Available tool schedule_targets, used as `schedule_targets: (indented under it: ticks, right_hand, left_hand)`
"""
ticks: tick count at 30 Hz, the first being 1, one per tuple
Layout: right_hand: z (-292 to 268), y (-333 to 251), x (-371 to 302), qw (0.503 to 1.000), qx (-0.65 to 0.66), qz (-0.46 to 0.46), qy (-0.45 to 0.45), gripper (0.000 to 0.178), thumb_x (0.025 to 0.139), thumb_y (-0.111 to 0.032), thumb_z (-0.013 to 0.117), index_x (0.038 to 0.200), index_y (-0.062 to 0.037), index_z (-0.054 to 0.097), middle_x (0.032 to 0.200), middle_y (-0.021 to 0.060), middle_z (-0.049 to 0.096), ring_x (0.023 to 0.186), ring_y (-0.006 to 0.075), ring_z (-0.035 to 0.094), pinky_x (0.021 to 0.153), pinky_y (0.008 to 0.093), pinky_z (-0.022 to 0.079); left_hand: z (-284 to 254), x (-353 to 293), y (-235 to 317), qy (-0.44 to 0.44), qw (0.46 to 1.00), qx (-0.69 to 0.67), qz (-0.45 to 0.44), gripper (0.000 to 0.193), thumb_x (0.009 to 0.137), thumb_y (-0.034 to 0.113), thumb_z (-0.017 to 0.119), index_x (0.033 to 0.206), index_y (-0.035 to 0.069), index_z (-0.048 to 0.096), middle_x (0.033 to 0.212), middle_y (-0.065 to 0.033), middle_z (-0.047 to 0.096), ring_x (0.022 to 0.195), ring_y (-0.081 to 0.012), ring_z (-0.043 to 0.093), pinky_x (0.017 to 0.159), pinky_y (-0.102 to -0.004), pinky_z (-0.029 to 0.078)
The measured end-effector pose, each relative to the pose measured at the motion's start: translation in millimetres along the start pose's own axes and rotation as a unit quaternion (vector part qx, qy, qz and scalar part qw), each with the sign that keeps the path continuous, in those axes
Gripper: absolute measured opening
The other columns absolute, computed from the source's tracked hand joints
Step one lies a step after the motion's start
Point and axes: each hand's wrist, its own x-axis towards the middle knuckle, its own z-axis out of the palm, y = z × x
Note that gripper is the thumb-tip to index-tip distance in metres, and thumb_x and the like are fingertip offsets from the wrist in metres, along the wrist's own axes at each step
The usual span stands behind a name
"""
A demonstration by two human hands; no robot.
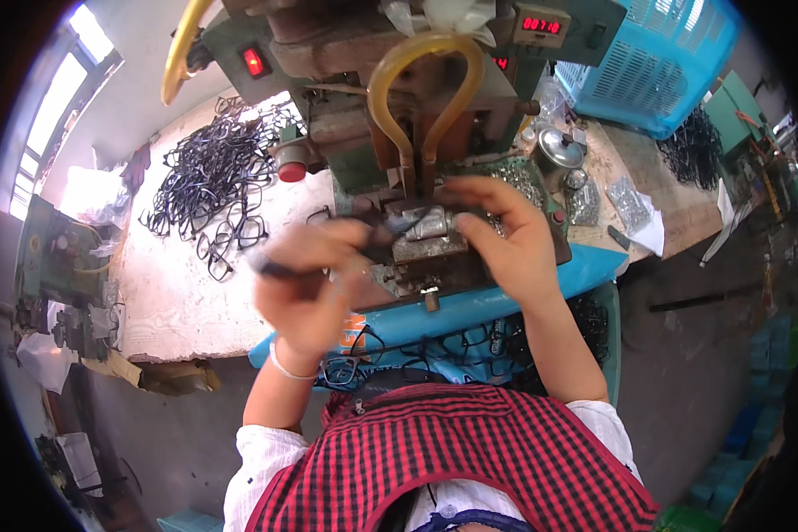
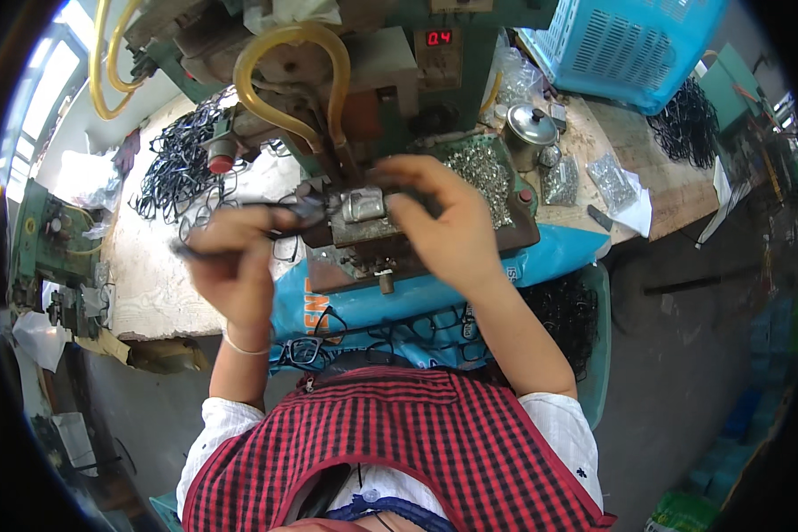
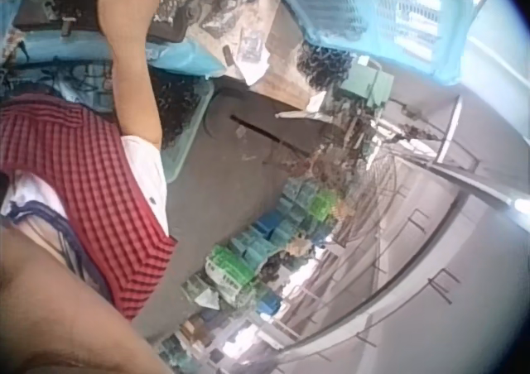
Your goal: The person repeatedly picks up black eyeglass frames and small metal parts from a workbench, places them into a press machine, and operates the machine to attach the parts. Finished frames are placed on the bench. The process is repeated continuously.
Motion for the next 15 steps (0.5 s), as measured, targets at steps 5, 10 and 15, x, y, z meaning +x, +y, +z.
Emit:
schedule_targets:
  ticks: [5, 10, 15]
  right_hand:
    - [-68, 93, -7, 0.816, -0.551, -0.052, 0.168, 0.024, 0.08, -0.016, 0.079, 0.103, -0.0102, 0.077, 0.127, 0.0228, 0.064, 0.131, 0.0397, 0.054, 0.11, 0.0474, 0.043]
    - [-76, 109, -11, 0.829, -0.519, -0.104, 0.183, 0.016, 0.079, -0.015, 0.079, 0.094, -0.0091, 0.077, 0.123, 0.0214, 0.066, 0.129, 0.04, 0.056, 0.104, 0.0485, 0.046]
    - [-66, 99, 1, 0.821, -0.53, -0.17, 0.125, 0.012, 0.077, -0.012, 0.078, 0.088, -0.0067, 0.074, 0.115, 0.0167, 0.069, 0.115, 0.0382, 0.063, 0.094, 0.0467, 0.051]
  left_hand:
    - [13, -1, -2, -0.263, 0.908, 0.254, 0.206, 0.023, 0.075, 0.005, 0.075, 0.095, 0.007, 0.063, 0.112, -0.009, 0.074, 0.071, -0.0183, 0.062, 0.059, -0.0298, 0.051]
    - [24, -2, -11, -0.268, 0.891, 0.258, 0.26, 0.022, 0.074, 0.007, 0.075, 0.091, 0.009, 0.06, 0.111, -0.0061, 0.072, 0.081, -0.0188, 0.066, 0.077, -0.0337, 0.062]
    - [13, -7, -11, -0.288, 0.896, 0.247, 0.23, 0.021, 0.079, 0.011, 0.075, 0.098, 0.009, 0.066, 0.112, -0.0107, 0.075, 0.09, -0.025, 0.073, 0.079, -0.0367, 0.062]
